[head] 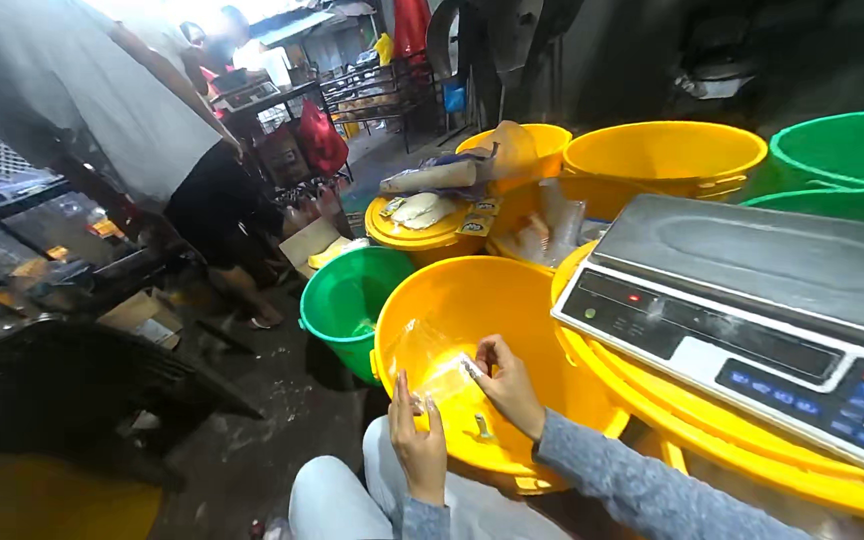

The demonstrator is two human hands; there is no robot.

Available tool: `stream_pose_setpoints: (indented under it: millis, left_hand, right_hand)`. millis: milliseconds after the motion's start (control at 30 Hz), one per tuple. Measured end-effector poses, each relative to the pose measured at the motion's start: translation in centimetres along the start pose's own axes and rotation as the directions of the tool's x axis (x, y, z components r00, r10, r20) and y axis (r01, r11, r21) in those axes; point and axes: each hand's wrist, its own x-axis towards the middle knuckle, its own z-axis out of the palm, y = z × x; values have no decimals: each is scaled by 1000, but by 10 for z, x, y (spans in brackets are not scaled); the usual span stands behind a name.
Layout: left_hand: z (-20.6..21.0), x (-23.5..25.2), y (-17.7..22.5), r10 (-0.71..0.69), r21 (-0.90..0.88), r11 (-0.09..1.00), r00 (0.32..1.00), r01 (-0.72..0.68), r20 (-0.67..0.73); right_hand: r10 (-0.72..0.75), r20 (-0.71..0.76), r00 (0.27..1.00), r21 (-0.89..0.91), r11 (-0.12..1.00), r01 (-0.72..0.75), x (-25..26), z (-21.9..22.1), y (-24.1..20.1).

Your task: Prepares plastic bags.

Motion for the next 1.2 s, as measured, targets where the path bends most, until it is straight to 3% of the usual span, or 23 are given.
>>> stream_pose_setpoints:
  millis: [200,533,667,733,800,900,1000,1067,1133,1200]
  left_hand:
    - [-5,0,-7,-12,56,998,1000,13,-16]
    - [-1,2,-6,2,208,978,1000,-5,16]
    - [-9,7,-6,-118,176,978,992,110,35]
    - [-13,6,0,-249,66,968,964,244,91]
    - [-20,7,6,-433,-169,868,878,467,205]
    - [-28,8,11,-616,-553,474,707,685,347]
    - [-32,11,16,-716,-768,39,553,640,425]
    - [-31,12,18,-734,-834,-156,503,530,457]
    - [-29,7,13,-728,-832,-201,490,516,480]
    - [-32,2,14,-748,-798,-153,459,583,479]
  right_hand:
    - [-171,90,981,-136,974,182,-5,1,5]
    - [-87,-50,995,22,996,88,-1,1,4]
    - [-131,-56,990,-44,991,129,-2,3,3]
    - [-146,-48,988,-58,988,143,-3,2,3]
    - [-174,-29,984,-84,982,171,-2,1,3]
    - [-300,49,953,-191,934,304,-6,4,6]
    - [-400,178,899,-229,872,433,-13,13,3]
    - [-416,213,884,-192,869,456,-17,21,1]
    - [-294,268,918,-92,940,328,-23,23,-3]
    - [-1,359,933,34,999,-12,-27,19,-18]
